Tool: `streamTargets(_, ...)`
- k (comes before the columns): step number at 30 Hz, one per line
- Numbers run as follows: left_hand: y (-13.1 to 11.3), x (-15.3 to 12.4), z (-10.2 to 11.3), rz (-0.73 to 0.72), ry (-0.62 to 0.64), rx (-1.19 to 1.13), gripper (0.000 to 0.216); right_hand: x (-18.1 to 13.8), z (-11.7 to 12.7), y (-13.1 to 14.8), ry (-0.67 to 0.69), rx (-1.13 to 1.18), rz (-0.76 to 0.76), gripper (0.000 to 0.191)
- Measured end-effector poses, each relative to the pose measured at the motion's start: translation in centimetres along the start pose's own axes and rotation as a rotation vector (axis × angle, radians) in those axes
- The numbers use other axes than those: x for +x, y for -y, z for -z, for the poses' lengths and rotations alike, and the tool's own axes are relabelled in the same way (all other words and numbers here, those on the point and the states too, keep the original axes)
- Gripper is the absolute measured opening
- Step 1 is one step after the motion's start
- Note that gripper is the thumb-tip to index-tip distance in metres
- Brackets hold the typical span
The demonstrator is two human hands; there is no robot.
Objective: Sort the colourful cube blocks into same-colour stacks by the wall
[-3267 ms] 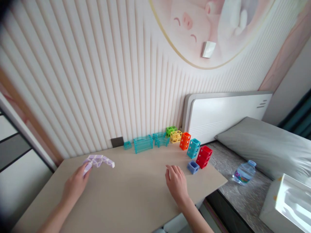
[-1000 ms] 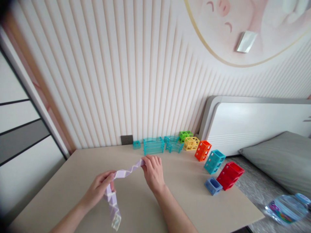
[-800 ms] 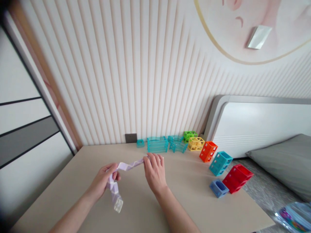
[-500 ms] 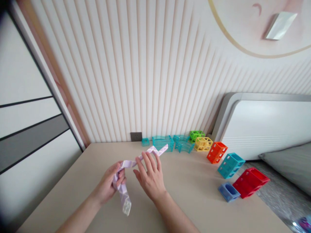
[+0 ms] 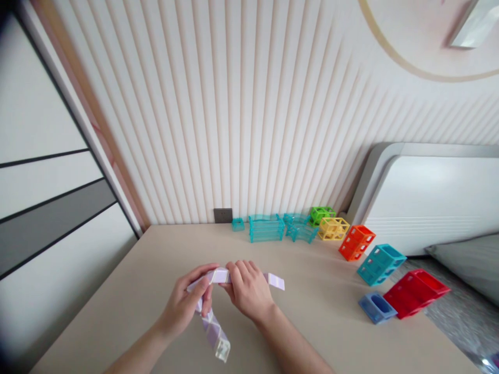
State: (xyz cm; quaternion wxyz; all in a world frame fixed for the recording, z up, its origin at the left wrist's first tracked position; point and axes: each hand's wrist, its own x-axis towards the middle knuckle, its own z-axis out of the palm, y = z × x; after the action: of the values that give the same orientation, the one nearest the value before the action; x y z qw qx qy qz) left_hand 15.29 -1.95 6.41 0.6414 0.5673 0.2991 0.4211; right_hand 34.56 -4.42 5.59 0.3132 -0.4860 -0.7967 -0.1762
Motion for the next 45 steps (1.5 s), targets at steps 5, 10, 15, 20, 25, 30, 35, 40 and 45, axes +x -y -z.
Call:
streamTargets(5,0.3,-0.1,1.1,-0.177,-0.091,0.326,0.044,-0.1,1.0,0.9,0.138,0.042,-0.082,0.041)
streamTargets(10,0.2,0.2,2.5,-0.715,-0.071,0.878,0.028,-0.3,1.6,1.6,0.262,0.134,-0.132,0.041)
streamTargets(15,-0.5,0.8,2.9,-1.125,-0.094,1.177,0.034,-0.4,1.4,2.2,0.355,0.263,-0.217,0.039)
streamTargets(20,-0.8,1.0,2.6,-1.135,-0.055,1.179,0.051,-0.7,0.9,2.2,0.283,0.256,-0.263,0.040)
streamTargets(25,-0.1,0.6,2.1,-0.695,0.016,0.805,0.055,-0.4,0.9,1.2,0.043,0.085,-0.129,0.043)
streamTargets(30,-0.8,0.7,1.7,-0.108,0.167,0.442,0.047,0.3,1.8,-0.5,-0.083,-0.005,-0.028,0.028)
streamTargets(35,-2.6,1.4,2.9,0.263,0.362,0.251,0.043,-0.2,2.0,-1.3,-0.118,-0.100,0.064,0.023)
streamTargets(40,-3.0,1.2,4.1,0.481,0.577,0.031,0.048,-0.2,1.3,-0.7,-0.135,-0.056,0.125,0.025)
streamTargets(45,-2.3,1.1,3.1,0.464,0.505,-0.074,0.053,-0.1,0.5,-0.2,-0.134,-0.124,0.158,0.034)
